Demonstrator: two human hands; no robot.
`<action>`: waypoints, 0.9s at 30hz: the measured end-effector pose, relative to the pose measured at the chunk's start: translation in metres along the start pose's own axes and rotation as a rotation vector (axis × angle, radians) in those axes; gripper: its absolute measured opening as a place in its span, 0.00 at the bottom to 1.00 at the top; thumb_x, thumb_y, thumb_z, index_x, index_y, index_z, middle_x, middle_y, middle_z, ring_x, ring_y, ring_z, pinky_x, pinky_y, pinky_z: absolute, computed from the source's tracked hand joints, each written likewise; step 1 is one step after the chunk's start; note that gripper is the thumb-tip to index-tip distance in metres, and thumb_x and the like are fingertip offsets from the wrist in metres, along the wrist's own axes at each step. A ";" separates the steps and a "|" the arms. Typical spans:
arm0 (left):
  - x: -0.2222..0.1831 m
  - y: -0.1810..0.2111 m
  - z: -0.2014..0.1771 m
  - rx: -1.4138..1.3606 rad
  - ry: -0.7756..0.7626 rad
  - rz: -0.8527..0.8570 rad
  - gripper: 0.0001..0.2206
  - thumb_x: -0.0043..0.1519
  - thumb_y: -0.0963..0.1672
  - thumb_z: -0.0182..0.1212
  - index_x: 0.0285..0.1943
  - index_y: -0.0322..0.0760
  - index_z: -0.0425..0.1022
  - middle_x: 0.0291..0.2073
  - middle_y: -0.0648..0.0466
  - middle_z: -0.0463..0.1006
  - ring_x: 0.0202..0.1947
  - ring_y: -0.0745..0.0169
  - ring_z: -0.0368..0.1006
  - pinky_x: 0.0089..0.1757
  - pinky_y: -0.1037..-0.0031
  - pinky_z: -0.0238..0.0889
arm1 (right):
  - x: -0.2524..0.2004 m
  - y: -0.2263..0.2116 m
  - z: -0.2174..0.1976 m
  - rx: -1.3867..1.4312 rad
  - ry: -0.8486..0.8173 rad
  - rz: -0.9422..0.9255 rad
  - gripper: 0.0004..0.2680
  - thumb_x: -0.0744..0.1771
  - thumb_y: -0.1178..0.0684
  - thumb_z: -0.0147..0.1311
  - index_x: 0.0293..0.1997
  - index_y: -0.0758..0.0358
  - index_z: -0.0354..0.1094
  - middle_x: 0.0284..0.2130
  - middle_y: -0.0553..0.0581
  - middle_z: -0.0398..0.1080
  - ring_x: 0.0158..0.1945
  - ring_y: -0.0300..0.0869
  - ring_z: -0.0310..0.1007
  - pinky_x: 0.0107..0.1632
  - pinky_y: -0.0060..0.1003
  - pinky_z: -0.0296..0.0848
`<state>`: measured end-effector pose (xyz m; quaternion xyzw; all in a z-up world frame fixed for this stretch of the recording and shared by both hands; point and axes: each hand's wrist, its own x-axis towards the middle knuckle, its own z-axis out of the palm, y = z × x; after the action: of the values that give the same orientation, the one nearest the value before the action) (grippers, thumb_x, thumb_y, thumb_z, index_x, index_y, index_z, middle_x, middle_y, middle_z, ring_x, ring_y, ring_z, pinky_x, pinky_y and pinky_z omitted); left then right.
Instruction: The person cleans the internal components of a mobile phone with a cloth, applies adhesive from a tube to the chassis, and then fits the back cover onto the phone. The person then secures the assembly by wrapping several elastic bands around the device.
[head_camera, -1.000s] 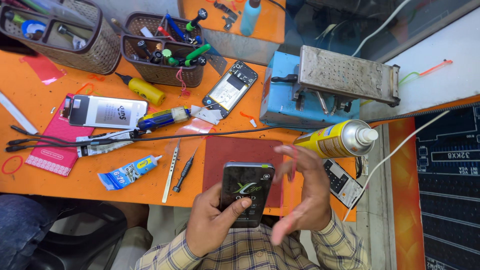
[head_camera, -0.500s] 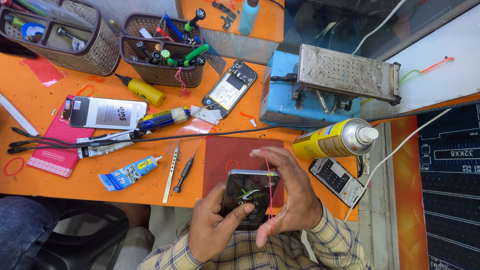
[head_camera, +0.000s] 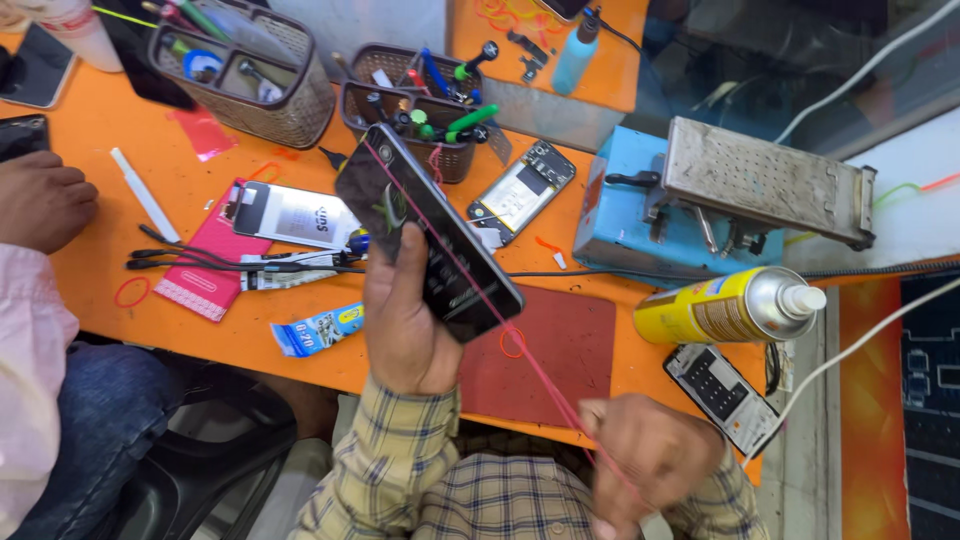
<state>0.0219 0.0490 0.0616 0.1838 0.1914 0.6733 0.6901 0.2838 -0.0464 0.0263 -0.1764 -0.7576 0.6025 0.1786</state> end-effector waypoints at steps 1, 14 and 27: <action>0.005 -0.003 0.003 -0.107 -0.001 -0.015 0.14 0.72 0.42 0.56 0.65 0.34 0.67 0.48 0.53 0.77 0.47 0.62 0.76 0.48 0.68 0.72 | -0.004 0.005 0.006 0.167 0.060 -0.148 0.18 0.62 0.34 0.66 0.48 0.54 0.75 0.45 0.45 0.71 0.45 0.38 0.67 0.51 0.44 0.59; -0.053 -0.032 0.000 0.450 -0.369 -0.005 0.37 0.66 0.39 0.64 0.80 0.36 0.41 0.59 0.48 0.74 0.58 0.62 0.74 0.59 0.72 0.69 | 0.038 0.004 0.033 0.737 1.141 -0.056 0.41 0.56 0.30 0.70 0.69 0.67 0.53 0.70 0.65 0.52 0.71 0.50 0.56 0.72 0.51 0.56; -0.089 -0.031 -0.029 0.883 -0.546 -0.050 0.33 0.65 0.39 0.65 0.78 0.31 0.51 0.59 0.38 0.79 0.55 0.53 0.81 0.51 0.69 0.75 | 0.030 -0.030 0.024 0.339 1.017 -0.023 0.32 0.55 0.50 0.77 0.62 0.77 0.68 0.56 0.67 0.76 0.59 0.49 0.78 0.65 0.45 0.76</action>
<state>0.0317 -0.0406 0.0228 0.6218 0.2746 0.4392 0.5875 0.2440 -0.0585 0.0523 -0.4063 -0.4696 0.5530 0.5556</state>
